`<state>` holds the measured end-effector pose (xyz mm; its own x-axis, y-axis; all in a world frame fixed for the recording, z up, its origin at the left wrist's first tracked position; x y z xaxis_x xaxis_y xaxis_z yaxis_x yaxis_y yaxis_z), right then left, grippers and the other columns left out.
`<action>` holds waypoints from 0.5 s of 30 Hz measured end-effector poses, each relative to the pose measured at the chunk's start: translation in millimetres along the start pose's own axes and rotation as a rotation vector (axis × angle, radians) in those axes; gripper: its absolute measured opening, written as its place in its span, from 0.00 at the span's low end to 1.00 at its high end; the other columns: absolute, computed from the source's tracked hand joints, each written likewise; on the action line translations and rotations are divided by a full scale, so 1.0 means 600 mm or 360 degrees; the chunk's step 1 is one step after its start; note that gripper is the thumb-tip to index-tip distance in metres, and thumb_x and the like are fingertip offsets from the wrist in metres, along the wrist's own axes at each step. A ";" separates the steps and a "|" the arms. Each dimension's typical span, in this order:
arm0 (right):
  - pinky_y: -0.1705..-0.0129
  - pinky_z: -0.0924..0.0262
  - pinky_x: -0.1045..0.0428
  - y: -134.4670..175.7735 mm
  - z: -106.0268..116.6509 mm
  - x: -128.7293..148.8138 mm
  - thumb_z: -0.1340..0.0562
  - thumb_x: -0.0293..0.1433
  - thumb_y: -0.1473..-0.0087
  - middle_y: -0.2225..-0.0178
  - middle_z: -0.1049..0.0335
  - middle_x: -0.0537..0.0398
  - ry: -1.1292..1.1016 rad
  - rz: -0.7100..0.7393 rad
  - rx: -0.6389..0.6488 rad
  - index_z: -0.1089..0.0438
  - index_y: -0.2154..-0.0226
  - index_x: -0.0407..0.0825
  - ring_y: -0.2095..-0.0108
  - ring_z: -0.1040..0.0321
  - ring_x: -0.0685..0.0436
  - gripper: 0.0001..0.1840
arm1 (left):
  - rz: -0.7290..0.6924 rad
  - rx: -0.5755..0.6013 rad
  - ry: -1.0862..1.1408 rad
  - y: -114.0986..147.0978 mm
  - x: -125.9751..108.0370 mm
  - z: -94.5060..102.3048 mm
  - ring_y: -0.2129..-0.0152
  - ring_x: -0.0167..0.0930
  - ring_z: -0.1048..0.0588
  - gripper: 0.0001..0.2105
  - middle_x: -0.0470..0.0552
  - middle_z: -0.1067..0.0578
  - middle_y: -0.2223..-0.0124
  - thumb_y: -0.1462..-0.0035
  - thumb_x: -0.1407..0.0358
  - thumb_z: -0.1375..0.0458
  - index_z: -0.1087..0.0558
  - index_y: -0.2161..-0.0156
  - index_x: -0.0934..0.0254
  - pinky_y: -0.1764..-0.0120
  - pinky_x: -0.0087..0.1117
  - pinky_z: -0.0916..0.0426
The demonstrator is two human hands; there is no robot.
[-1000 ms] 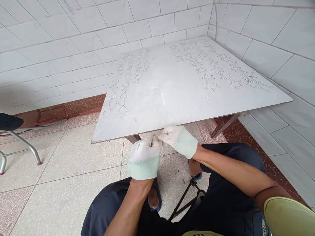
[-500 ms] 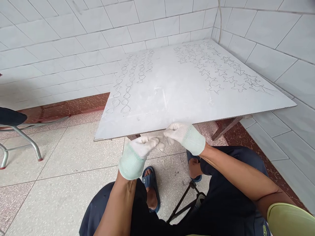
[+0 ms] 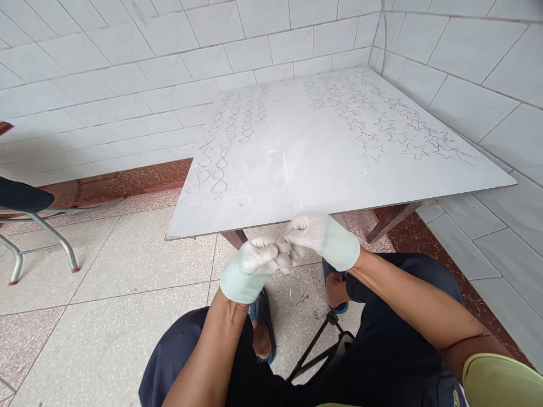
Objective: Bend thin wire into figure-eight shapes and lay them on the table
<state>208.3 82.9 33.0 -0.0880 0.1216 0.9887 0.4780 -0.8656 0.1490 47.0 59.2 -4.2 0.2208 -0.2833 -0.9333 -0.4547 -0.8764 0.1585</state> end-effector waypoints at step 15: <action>0.68 0.38 0.54 0.002 0.012 -0.017 0.37 0.32 0.43 0.80 0.26 0.62 0.0208 0.0111 -0.0132 0.29 0.78 0.51 0.75 0.30 0.51 0.13 | -0.0127 -0.0108 -0.0071 -0.005 0.006 0.001 0.64 0.46 0.18 0.25 0.58 0.22 0.78 0.52 0.43 0.27 0.22 0.79 0.65 0.60 0.44 0.26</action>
<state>215.7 84.1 23.5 -0.1728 0.0002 0.9850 0.4135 -0.9076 0.0727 48.9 61.2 -8.2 0.2150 -0.1951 -0.9569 -0.3774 -0.9203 0.1028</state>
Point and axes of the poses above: each hand's wrist, its own y-axis away from the middle knuckle, its own z-axis out of the back of the hand, x = y × z, the point moved 3 cm from there along -y, towards the middle knuckle
